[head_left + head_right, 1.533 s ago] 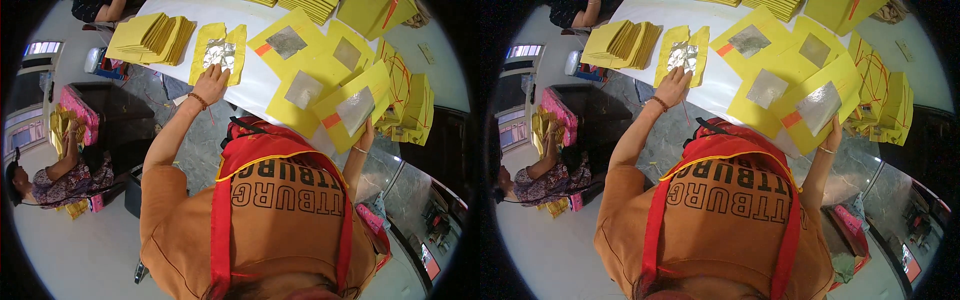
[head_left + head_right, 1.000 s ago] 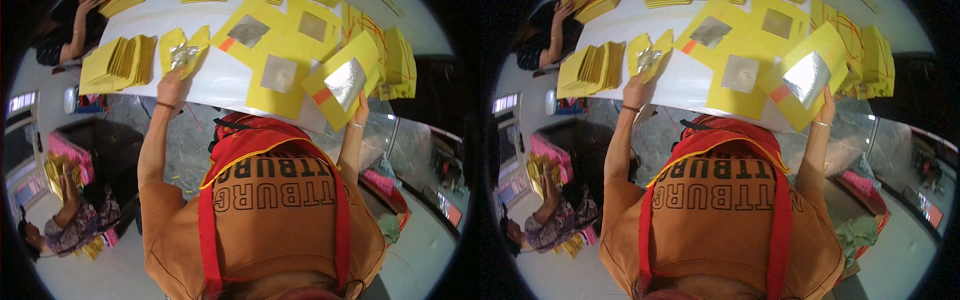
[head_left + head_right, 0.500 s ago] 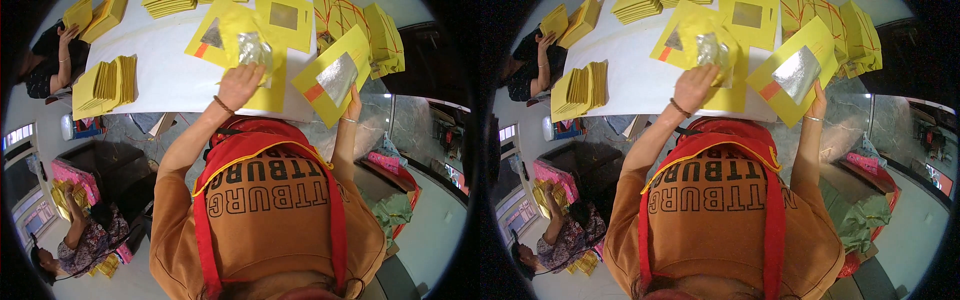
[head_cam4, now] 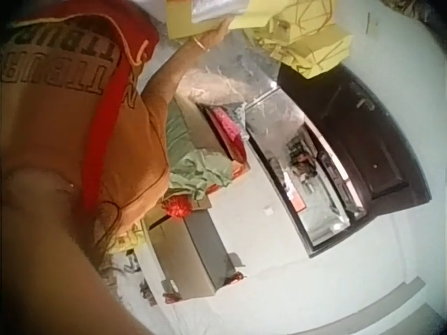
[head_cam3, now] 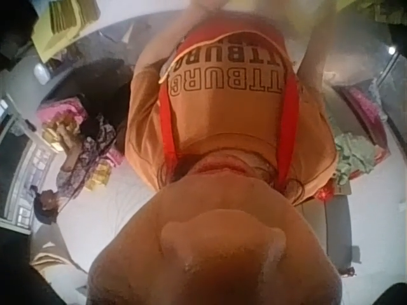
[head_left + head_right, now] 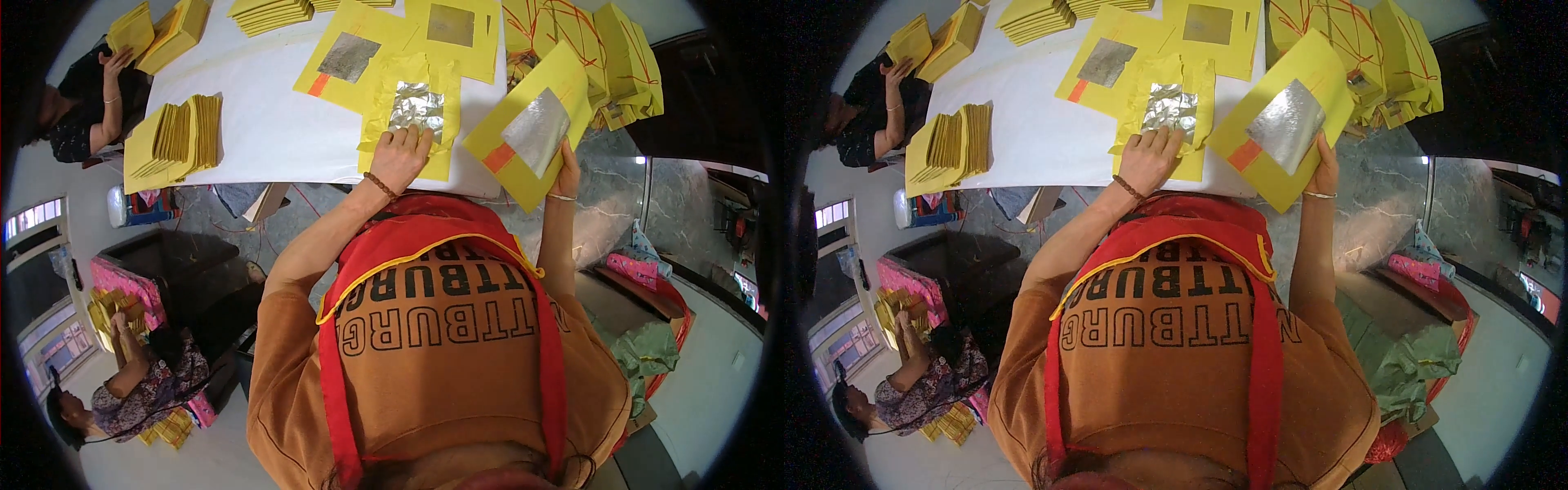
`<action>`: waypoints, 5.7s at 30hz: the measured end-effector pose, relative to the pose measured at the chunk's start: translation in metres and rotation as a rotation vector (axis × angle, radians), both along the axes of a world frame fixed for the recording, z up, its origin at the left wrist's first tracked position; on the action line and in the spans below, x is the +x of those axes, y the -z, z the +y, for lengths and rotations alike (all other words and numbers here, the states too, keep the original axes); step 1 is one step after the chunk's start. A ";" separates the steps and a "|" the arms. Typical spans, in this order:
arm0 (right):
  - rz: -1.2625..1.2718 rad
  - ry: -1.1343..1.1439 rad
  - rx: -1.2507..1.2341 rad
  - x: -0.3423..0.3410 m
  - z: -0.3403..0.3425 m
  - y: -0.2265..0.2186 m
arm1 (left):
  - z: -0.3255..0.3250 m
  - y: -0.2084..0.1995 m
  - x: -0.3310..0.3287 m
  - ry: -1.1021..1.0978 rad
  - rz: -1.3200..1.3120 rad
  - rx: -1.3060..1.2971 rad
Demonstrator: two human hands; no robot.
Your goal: Folding yellow joss paper sheets into stacks.
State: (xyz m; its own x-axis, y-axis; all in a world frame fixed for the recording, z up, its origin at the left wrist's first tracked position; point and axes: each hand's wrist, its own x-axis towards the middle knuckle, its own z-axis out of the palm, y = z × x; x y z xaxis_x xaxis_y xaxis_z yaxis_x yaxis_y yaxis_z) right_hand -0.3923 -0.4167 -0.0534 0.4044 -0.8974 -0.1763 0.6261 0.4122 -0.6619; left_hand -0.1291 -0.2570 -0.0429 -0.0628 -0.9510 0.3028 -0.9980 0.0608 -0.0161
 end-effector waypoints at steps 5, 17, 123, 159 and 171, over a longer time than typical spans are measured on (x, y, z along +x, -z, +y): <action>-0.152 -0.094 0.050 0.017 0.001 0.018 | 0.005 0.006 -0.006 0.025 0.035 -0.047; -0.104 -0.228 0.078 0.023 -0.020 0.021 | 0.018 -0.007 -0.017 -0.090 0.210 0.110; 1.016 0.210 -1.133 0.123 0.016 -0.022 | -0.014 -0.078 0.081 -0.155 1.277 0.323; 0.707 -0.550 -0.518 0.120 0.017 -0.043 | 0.018 -0.042 0.085 -0.219 1.574 -0.017; 0.355 -0.679 0.136 0.121 0.017 0.017 | 0.034 0.024 0.079 -0.375 1.943 0.083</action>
